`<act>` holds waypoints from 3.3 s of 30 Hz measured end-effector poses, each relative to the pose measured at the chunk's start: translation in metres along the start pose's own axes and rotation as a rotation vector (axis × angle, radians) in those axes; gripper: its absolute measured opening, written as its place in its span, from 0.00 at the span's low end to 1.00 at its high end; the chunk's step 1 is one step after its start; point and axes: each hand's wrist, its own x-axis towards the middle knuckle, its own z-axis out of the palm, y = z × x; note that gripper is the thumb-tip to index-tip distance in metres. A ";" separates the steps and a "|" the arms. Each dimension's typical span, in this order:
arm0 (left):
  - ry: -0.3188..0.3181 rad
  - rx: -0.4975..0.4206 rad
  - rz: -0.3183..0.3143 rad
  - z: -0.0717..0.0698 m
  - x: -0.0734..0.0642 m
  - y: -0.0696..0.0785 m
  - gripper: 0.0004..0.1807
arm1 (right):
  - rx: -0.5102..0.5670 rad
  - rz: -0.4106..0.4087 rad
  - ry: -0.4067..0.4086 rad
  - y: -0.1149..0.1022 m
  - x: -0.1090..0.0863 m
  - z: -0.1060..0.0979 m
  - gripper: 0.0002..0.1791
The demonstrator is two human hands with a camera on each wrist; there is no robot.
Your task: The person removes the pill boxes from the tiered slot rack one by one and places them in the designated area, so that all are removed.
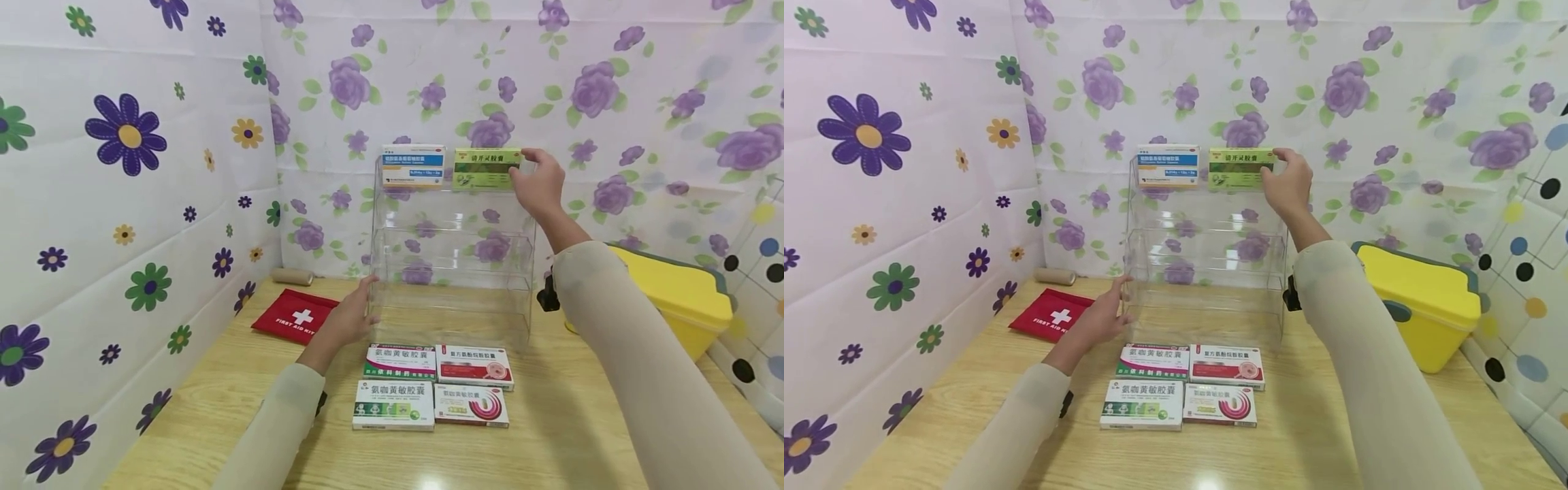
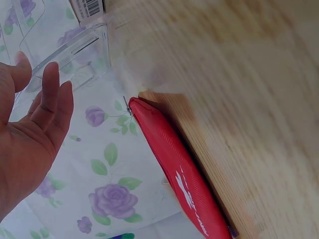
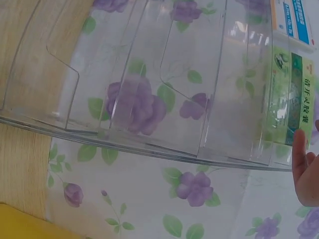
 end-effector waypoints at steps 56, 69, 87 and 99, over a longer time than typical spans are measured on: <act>0.030 0.038 0.015 0.005 -0.002 0.002 0.48 | -0.218 0.040 -0.177 -0.010 0.027 -0.003 0.21; 0.016 0.037 0.013 0.005 -0.002 0.007 0.47 | -0.169 0.010 -0.035 -0.005 0.026 -0.005 0.19; 0.046 0.051 0.032 0.003 -0.003 0.007 0.48 | -0.079 -0.094 0.169 -0.006 0.031 -0.018 0.18; 0.043 0.034 0.007 0.008 -0.008 0.005 0.47 | 0.094 -0.177 0.198 -0.008 0.028 -0.024 0.15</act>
